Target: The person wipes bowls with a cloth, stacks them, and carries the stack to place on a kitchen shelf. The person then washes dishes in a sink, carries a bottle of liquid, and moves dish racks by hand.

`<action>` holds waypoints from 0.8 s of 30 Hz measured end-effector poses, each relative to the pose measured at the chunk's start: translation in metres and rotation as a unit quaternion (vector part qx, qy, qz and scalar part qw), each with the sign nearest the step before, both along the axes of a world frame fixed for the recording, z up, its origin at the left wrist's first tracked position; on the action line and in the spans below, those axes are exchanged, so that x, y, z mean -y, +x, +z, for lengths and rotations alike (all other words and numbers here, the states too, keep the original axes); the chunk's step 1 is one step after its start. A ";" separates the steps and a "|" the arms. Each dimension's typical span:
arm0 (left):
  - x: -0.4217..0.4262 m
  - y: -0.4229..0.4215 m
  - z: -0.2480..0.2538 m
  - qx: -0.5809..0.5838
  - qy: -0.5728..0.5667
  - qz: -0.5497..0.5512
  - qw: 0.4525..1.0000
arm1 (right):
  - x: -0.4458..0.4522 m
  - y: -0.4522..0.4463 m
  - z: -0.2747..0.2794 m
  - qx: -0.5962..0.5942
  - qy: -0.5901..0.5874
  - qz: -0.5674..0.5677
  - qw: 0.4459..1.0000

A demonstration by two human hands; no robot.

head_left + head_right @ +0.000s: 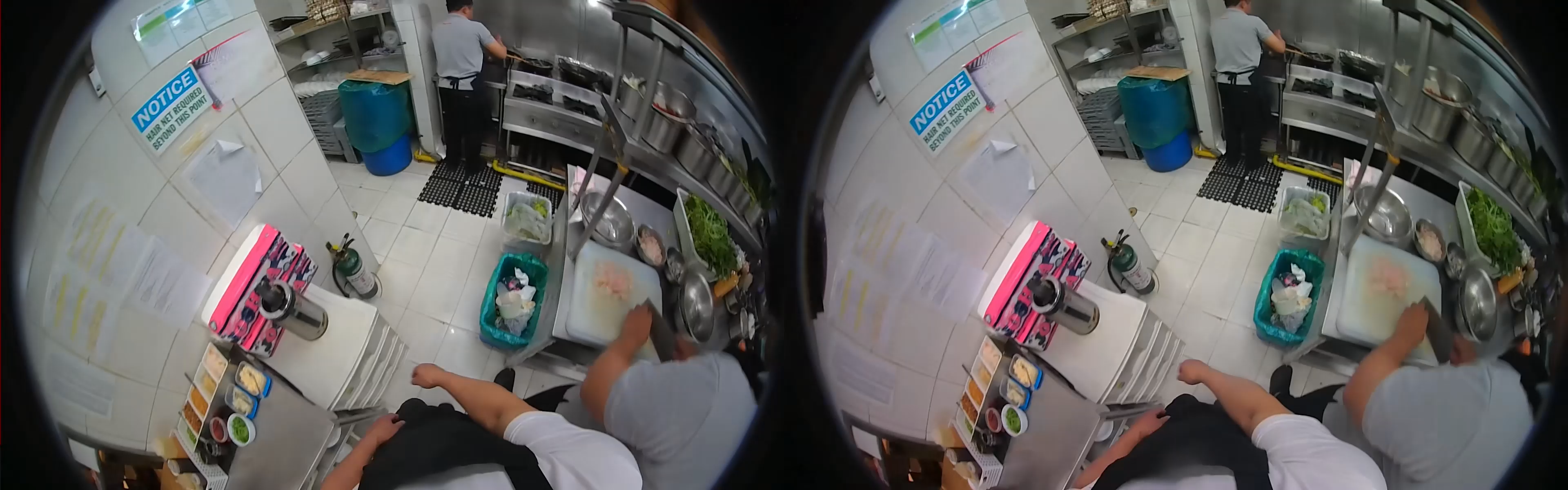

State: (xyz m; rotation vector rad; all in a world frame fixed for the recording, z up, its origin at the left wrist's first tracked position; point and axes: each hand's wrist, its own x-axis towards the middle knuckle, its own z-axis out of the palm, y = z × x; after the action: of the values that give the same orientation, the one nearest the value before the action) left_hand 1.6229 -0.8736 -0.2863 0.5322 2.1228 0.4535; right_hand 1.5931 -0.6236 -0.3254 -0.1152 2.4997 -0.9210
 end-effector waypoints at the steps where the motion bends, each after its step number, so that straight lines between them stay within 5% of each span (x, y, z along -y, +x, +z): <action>1: -0.010 -0.020 0.002 0.006 -0.007 -0.019 1.000 | -0.006 -0.020 0.016 -0.038 -0.055 -0.013 0.998; 7: -0.091 -0.127 -0.018 0.012 -0.046 -0.101 0.994 | -0.111 -0.096 0.035 -0.028 -0.039 -0.134 0.990; 9: -0.120 -0.173 -0.017 0.005 -0.027 -0.107 0.994 | -0.169 -0.086 0.020 -0.062 0.069 -0.096 0.991; 10: -0.134 -0.191 -0.005 0.005 -0.013 -0.111 0.994 | -0.199 -0.077 -0.014 0.024 0.079 -0.185 0.979; 11: -0.148 -0.209 0.009 0.005 0.000 -0.117 0.993 | -0.234 -0.061 -0.047 0.031 0.180 -0.096 0.979; 13: -0.172 -0.247 0.016 -0.007 0.038 -0.159 0.987 | -0.262 -0.027 0.010 0.139 0.175 -0.206 0.953; 14: -0.180 -0.264 -0.004 -0.006 0.044 -0.174 0.984 | -0.274 -0.008 -0.003 0.176 0.141 -0.370 0.901; 16: -0.200 -0.290 -0.011 0.063 0.003 -0.179 0.982 | -0.317 0.042 -0.062 0.016 0.291 -0.052 0.955; 18: -0.229 -0.326 0.018 0.189 -0.089 -0.156 0.965 | -0.313 0.061 -0.046 0.258 0.181 -0.223 0.922; 20: -0.247 -0.361 -0.009 0.036 0.005 -0.205 0.978 | -0.298 0.089 -0.047 0.322 -0.070 -0.448 0.831; 24: -0.296 -0.429 -0.036 -0.074 0.094 -0.108 0.987 | -0.295 0.059 -0.045 0.385 -0.057 -0.415 0.822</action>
State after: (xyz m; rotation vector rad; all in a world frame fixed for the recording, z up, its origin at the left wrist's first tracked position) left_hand 1.1935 -0.5780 -0.3227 0.9189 2.1430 0.5069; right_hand 1.6524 -0.3282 -0.3703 1.1604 1.6595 -1.1169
